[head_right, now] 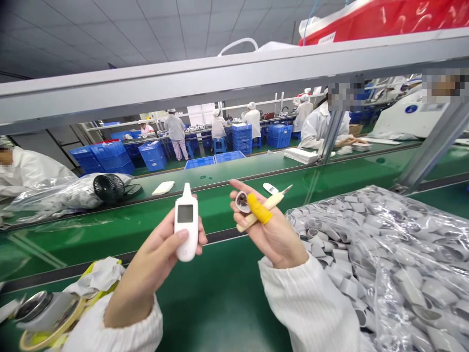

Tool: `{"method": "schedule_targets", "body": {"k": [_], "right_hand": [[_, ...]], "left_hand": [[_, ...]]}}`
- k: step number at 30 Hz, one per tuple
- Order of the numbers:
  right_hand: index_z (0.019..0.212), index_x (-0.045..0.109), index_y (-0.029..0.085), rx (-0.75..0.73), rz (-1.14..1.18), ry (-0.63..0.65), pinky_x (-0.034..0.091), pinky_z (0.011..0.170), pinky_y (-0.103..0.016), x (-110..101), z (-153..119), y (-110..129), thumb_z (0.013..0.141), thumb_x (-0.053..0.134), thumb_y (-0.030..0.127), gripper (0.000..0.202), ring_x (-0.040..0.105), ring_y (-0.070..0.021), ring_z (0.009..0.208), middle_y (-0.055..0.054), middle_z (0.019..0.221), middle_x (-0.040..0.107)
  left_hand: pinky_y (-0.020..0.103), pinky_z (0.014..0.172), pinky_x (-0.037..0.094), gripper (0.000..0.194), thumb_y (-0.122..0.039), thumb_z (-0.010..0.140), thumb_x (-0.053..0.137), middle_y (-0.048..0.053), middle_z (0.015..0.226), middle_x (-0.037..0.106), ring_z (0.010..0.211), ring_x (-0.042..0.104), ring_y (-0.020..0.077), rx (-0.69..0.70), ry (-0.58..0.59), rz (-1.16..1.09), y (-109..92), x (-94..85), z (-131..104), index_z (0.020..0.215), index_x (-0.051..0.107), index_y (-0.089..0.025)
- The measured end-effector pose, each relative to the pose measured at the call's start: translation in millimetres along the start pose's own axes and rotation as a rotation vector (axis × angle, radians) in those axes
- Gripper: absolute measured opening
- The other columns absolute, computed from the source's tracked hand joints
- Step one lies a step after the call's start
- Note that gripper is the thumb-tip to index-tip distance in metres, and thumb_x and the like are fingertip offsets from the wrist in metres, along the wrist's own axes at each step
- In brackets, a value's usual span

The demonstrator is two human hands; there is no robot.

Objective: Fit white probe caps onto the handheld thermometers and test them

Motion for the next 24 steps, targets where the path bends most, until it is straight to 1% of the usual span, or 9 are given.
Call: {"method": "schedule_targets", "body": {"k": [2, 5, 8, 11, 14, 16, 18, 22, 24], "right_hand": [[0.104, 0.079, 0.023, 0.014, 0.007, 0.047, 0.043, 0.048, -0.012, 6.7, -2.0, -5.6, 0.071, 0.086, 0.04, 0.037, 0.037, -0.0036, 0.057, -0.002, 0.086, 0.057], [0.094, 0.079, 0.023, 0.038, -0.003, 0.077, 0.037, 0.042, -0.012, 9.5, -4.0, -12.4, 0.07, 0.087, 0.038, 0.029, 0.036, -0.0026, 0.052, 0.001, 0.074, 0.054], [0.098, 0.077, 0.024, 0.014, -0.036, 0.046, 0.037, 0.042, -0.012, 9.0, -3.7, -12.2, 0.069, 0.088, 0.034, 0.033, 0.043, -0.0038, 0.056, 0.001, 0.08, 0.057], [0.109, 0.072, 0.024, -0.025, -0.087, 0.015, 0.04, 0.044, -0.014, 8.6, -0.9, -11.5, 0.072, 0.087, 0.034, 0.041, 0.046, -0.0051, 0.058, 0.001, 0.081, 0.06], [0.098, 0.07, 0.023, -0.132, -0.132, -0.059, 0.034, 0.04, -0.014, 5.5, 1.6, -11.6, 0.067, 0.089, 0.034, 0.038, 0.043, -0.0048, 0.052, 0.003, 0.071, 0.059], [0.091, 0.068, 0.023, -0.205, -0.172, -0.099, 0.029, 0.038, -0.014, 4.0, 1.0, -12.5, 0.067, 0.088, 0.034, 0.034, 0.041, -0.0042, 0.049, 0.003, 0.069, 0.06], [0.093, 0.069, 0.022, -0.239, -0.254, -0.083, 0.029, 0.037, -0.015, 6.0, -0.8, -14.6, 0.07, 0.086, 0.034, 0.031, 0.041, -0.0045, 0.049, 0.002, 0.071, 0.062], [0.097, 0.075, 0.019, -0.251, -0.456, -0.003, 0.031, 0.038, -0.016, 12.6, -4.3, -17.6, 0.074, 0.083, 0.031, 0.027, 0.044, -0.005, 0.051, 0.0, 0.072, 0.062], [0.098, 0.074, 0.018, -0.249, -0.461, -0.035, 0.03, 0.037, -0.016, 11.2, -4.7, -17.5, 0.074, 0.083, 0.032, 0.029, 0.043, -0.0042, 0.049, 0.001, 0.071, 0.061]], "left_hand": [[0.017, 0.072, 0.054, 0.025, -0.035, 0.097, 0.06, 0.002, 0.097, 0.069, 0.079, 0.064, 0.0092, -0.001, 0.032, 0.007, 6.4, 8.5, -5.4, 0.118, 0.059, -0.021], [0.017, 0.072, 0.053, 0.023, -0.036, 0.098, 0.057, 0.002, 0.098, 0.068, 0.08, 0.063, 0.009, -0.028, 0.056, 0.068, 12.6, 15.2, -8.1, 0.115, 0.06, -0.021], [0.017, 0.072, 0.053, 0.025, -0.036, 0.1, 0.053, 0.003, 0.096, 0.067, 0.078, 0.062, 0.009, -0.057, 0.022, 0.157, 15.7, 15.9, -8.2, 0.118, 0.061, -0.021], [0.017, 0.061, 0.051, 0.036, -0.038, 0.099, 0.053, 0.003, 0.09, 0.065, 0.07, 0.058, 0.0096, -0.085, -0.006, 0.185, 20.9, 16.3, -7.3, 0.131, 0.056, -0.022], [0.016, 0.047, 0.042, 0.055, -0.034, 0.093, 0.06, 0.0, 0.083, 0.063, 0.059, 0.051, 0.0084, -0.095, -0.111, 0.263, 27.1, 13.3, -6.2, 0.146, 0.045, -0.03], [0.016, 0.048, 0.04, 0.064, -0.029, 0.087, 0.068, -0.001, 0.088, 0.065, 0.057, 0.047, 0.0073, -0.094, -0.167, 0.352, 30.2, 11.4, -5.4, 0.147, 0.045, -0.036], [0.018, 0.049, 0.042, 0.067, -0.03, 0.084, 0.071, 0.001, 0.098, 0.068, 0.057, 0.047, 0.0077, -0.088, -0.171, 0.423, 32.6, 11.3, -4.0, 0.146, 0.047, -0.039], [0.023, 0.049, 0.047, 0.069, -0.038, 0.087, 0.068, 0.003, 0.105, 0.069, 0.057, 0.05, 0.0111, -0.067, -0.173, 0.503, 34.8, 9.9, -1.5, 0.15, 0.041, -0.039], [0.024, 0.049, 0.048, 0.07, -0.038, 0.088, 0.068, 0.003, 0.103, 0.069, 0.057, 0.05, 0.0116, -0.07, -0.179, 0.514, 35.6, 9.2, -0.8, 0.152, 0.038, -0.039]]}}
Point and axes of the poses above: each hand's wrist, its own z-axis towards the middle knuckle, its own x-axis out of the palm, y = z × x, the point moved 5 cm from there along z, towards the middle knuckle
